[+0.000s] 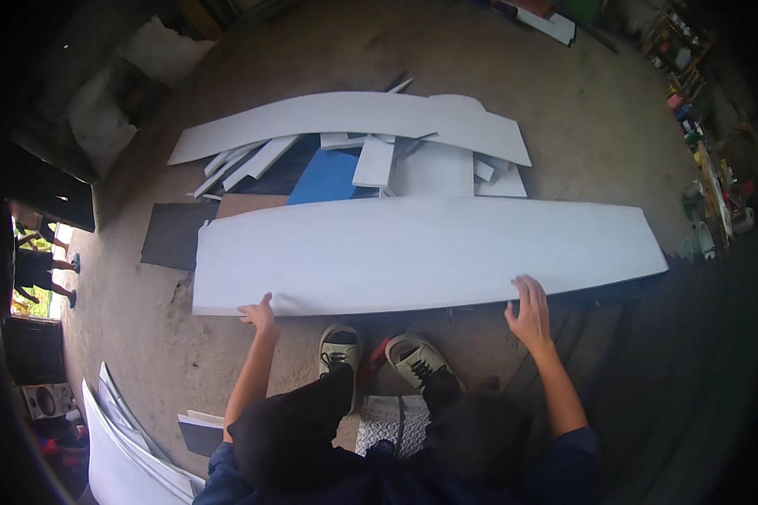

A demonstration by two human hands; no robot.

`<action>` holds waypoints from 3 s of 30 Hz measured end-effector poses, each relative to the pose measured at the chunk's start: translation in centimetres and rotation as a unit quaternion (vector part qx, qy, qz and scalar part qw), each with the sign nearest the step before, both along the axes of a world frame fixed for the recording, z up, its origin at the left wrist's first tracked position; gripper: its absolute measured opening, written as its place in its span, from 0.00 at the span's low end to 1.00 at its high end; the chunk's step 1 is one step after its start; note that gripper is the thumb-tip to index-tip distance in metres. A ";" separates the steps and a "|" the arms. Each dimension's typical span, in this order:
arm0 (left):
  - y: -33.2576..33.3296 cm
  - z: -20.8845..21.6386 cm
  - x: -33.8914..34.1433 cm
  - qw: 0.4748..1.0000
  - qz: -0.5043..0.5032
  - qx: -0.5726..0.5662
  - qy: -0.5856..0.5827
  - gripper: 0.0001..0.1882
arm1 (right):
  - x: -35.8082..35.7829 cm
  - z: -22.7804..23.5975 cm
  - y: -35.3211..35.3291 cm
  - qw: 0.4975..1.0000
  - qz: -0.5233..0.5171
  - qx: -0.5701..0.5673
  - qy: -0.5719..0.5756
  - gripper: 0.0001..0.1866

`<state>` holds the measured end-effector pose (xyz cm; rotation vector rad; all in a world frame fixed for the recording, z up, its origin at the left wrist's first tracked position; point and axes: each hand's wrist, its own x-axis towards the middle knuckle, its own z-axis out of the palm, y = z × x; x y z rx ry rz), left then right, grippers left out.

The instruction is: The person stacks black rectangular boards, aligns them, and ties the stack with a string. The person then moves to a different area, picks up a stack of white boards, and places them on a shelf.

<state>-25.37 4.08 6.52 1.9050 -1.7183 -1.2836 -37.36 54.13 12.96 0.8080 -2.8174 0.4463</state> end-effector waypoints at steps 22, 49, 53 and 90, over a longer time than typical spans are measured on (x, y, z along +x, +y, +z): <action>4.5 0.4 -25.2 0.641 -0.642 -0.417 0.058 0.20 | -23.3 -2.0 -17.0 0.982 0.011 0.063 -0.180 0.20; 5.0 1.8 -18.5 0.669 -0.722 -0.170 0.056 0.13 | -15.4 -2.1 -20.2 0.924 -0.099 0.161 -0.331 0.35; 7.6 0.6 -21.4 0.626 -0.759 -0.141 0.111 0.18 | -16.3 -5.4 -20.8 0.924 -0.134 0.120 -0.338 0.35; 14.2 1.0 -25.4 0.663 -0.745 0.011 0.076 0.19 | -19.4 -3.8 -6.9 0.949 -0.060 0.112 -0.287 0.24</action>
